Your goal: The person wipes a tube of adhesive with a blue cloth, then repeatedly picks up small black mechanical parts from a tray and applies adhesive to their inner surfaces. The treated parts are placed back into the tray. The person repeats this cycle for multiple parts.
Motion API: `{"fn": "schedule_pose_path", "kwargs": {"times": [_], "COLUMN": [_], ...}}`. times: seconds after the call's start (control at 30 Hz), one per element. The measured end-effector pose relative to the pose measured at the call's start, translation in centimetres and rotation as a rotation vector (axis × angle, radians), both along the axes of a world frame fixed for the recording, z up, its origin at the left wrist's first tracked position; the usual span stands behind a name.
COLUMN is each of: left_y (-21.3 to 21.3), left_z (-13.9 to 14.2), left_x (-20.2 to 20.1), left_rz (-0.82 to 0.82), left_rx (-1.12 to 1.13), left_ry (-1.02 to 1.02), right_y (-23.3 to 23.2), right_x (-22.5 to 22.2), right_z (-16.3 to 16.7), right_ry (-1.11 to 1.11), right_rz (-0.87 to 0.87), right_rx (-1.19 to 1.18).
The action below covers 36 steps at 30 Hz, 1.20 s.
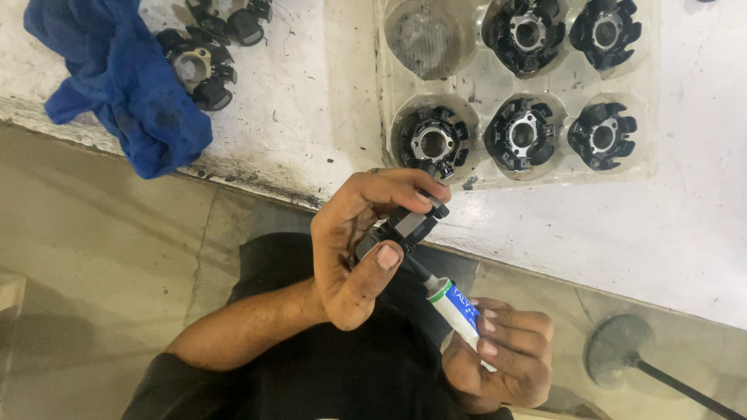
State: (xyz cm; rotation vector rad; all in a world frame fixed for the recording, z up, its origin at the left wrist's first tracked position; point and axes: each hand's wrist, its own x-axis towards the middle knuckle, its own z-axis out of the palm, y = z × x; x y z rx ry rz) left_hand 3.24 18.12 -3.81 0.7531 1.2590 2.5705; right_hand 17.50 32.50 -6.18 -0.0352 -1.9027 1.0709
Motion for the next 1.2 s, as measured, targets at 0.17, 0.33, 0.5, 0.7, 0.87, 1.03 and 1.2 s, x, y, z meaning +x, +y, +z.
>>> {"fn": "schedule_pose_path", "kwargs": {"times": [0.17, 0.33, 0.5, 0.7, 0.87, 1.03, 1.2], "left_y": [0.0, 0.8, 1.9, 2.7, 3.0, 3.1, 3.2], "left_z": [-0.3, -0.7, -0.6, 0.2, -0.1, -0.6, -0.8], "left_x": [0.2, 0.6, 1.3, 2.8, 2.6, 2.1, 2.1], "left_rz": [0.001, -0.023, -0.122, -0.188, -0.196, -0.199, -0.179], "left_rx": [0.015, 0.222, 0.524, 0.595, 0.594, 0.592, 0.537], "left_ry": [-0.018, -0.212, -0.574, -0.852, -0.903, -0.91, -0.95], "right_y": [-0.1, 0.0, 0.0, 0.7, 1.2, 0.8, 0.6], "right_x": [0.1, 0.3, -1.5, -2.6, -1.9, -0.8, -0.7], "right_z": [-0.3, 0.0, -0.8, -2.1, -2.0, -1.4, -1.4], "right_ry": [-0.005, -0.038, 0.167, 0.417, 0.325, 0.184, 0.166], "right_rz": [-0.01, -0.017, -0.124, -0.108, -0.086, -0.102, -0.087], "right_rx": [-0.008, 0.013, -0.003, 0.012, 0.056, 0.003, -0.058]}}
